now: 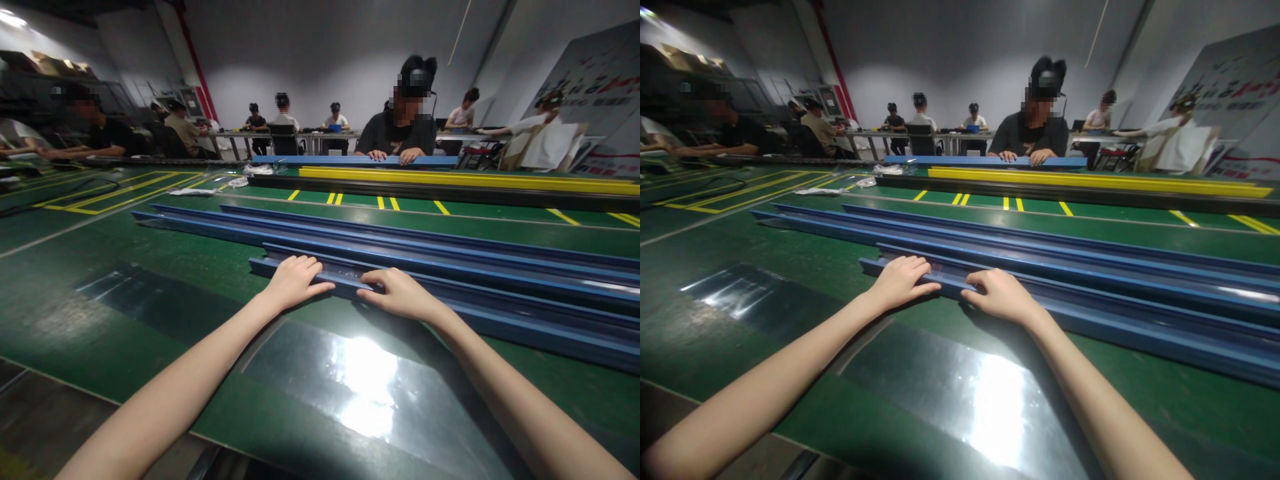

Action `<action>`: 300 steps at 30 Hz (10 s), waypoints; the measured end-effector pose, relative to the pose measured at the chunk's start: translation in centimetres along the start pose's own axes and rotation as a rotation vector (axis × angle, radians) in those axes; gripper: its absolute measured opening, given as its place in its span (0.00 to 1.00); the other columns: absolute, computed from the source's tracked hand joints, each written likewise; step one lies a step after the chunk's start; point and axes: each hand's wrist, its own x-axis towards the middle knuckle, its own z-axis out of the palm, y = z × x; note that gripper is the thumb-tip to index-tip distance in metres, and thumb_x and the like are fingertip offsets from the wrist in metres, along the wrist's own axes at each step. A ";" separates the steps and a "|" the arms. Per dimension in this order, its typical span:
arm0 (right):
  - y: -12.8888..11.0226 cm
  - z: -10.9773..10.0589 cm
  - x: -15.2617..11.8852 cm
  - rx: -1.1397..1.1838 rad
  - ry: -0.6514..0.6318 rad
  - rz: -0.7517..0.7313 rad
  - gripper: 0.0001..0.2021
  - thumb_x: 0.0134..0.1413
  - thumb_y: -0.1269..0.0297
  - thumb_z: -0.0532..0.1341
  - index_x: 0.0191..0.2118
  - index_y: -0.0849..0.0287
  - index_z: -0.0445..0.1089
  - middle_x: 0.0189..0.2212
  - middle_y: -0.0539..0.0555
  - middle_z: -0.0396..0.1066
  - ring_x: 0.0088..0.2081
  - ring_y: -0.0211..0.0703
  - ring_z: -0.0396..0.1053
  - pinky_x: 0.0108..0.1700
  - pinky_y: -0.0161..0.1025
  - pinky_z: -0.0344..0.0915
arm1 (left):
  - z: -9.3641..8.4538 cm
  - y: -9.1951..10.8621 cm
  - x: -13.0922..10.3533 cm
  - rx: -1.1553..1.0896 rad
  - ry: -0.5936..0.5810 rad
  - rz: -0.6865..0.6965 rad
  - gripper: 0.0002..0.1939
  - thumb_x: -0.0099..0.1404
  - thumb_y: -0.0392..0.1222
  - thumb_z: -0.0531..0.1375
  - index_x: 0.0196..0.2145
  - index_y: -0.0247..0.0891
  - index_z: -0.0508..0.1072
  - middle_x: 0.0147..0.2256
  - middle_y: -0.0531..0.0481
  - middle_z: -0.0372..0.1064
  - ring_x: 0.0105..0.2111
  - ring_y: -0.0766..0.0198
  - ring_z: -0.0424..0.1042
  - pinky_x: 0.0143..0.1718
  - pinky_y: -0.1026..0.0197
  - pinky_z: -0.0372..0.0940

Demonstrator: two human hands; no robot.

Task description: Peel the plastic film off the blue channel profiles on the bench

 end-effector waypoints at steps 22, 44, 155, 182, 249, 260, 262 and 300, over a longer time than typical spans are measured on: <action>-1.6 3.0 -0.9 -0.569 0.302 -0.038 0.14 0.56 0.57 0.47 0.32 0.61 0.64 0.28 0.55 0.67 0.31 0.40 0.64 0.30 0.36 0.49 | 0.0 -0.3 0.1 -0.021 -0.017 0.023 0.24 0.62 0.59 0.45 0.31 0.36 0.67 0.31 0.48 0.68 0.33 0.62 0.66 0.34 0.61 0.57; -2.1 1.2 -0.7 -0.370 0.038 0.053 0.15 0.55 0.57 0.48 0.38 0.60 0.65 0.40 0.59 0.67 0.41 0.44 0.64 0.38 0.36 0.58 | -2.0 -1.8 0.4 -0.140 -0.232 0.036 0.20 0.61 0.57 0.49 0.33 0.37 0.69 0.34 0.49 0.68 0.37 0.62 0.68 0.36 0.64 0.60; -3.1 1.0 6.1 0.223 -0.104 -0.142 0.16 0.50 0.56 0.52 0.28 0.62 0.71 0.28 0.52 0.69 0.29 0.36 0.63 0.32 0.32 0.56 | -3.8 -6.6 -1.1 -0.181 -0.396 -0.362 0.30 0.48 0.67 0.55 0.36 0.37 0.69 0.40 0.45 0.69 0.40 0.55 0.67 0.37 0.61 0.57; -0.9 -1.7 -0.1 -0.293 -0.122 0.104 0.16 0.52 0.52 0.51 0.31 0.56 0.70 0.30 0.55 0.72 0.31 0.43 0.68 0.25 0.33 0.50 | -2.1 1.9 2.4 -0.191 -0.322 -0.001 0.20 0.55 0.57 0.56 0.37 0.38 0.68 0.38 0.47 0.68 0.41 0.56 0.67 0.39 0.59 0.61; 2.0 -1.6 -7.1 -0.455 0.257 0.373 0.10 0.48 0.56 0.58 0.28 0.57 0.68 0.31 0.50 0.70 0.32 0.38 0.67 0.24 0.34 0.43 | -5.5 2.2 3.8 -0.009 -0.291 -0.111 0.18 0.64 0.53 0.46 0.30 0.40 0.69 0.33 0.50 0.69 0.34 0.61 0.67 0.27 0.65 0.56; 3.8 -0.9 -6.7 -0.568 0.432 0.329 0.23 0.45 0.46 0.57 0.43 0.57 0.66 0.38 0.56 0.69 0.41 0.47 0.62 0.35 0.38 0.53 | -1.0 3.3 5.1 -0.058 -0.029 -0.211 0.17 0.65 0.42 0.44 0.43 0.40 0.69 0.45 0.47 0.65 0.44 0.58 0.63 0.41 0.56 0.57; 4.3 -0.9 -6.7 -0.604 0.439 0.318 0.29 0.45 0.42 0.55 0.47 0.59 0.63 0.42 0.59 0.67 0.43 0.50 0.61 0.39 0.40 0.54 | -0.4 3.3 5.1 -0.058 -0.029 -0.235 0.18 0.64 0.41 0.44 0.46 0.40 0.67 0.48 0.47 0.65 0.46 0.57 0.62 0.43 0.55 0.57; 12.8 -3.6 -0.9 -0.443 0.251 0.471 0.23 0.57 0.53 0.41 0.37 0.62 0.67 0.35 0.59 0.70 0.38 0.45 0.65 0.39 0.38 0.56 | 3.9 -1.6 10.1 -0.051 -0.031 -0.313 0.17 0.61 0.41 0.45 0.37 0.37 0.72 0.37 0.45 0.71 0.39 0.58 0.67 0.42 0.57 0.57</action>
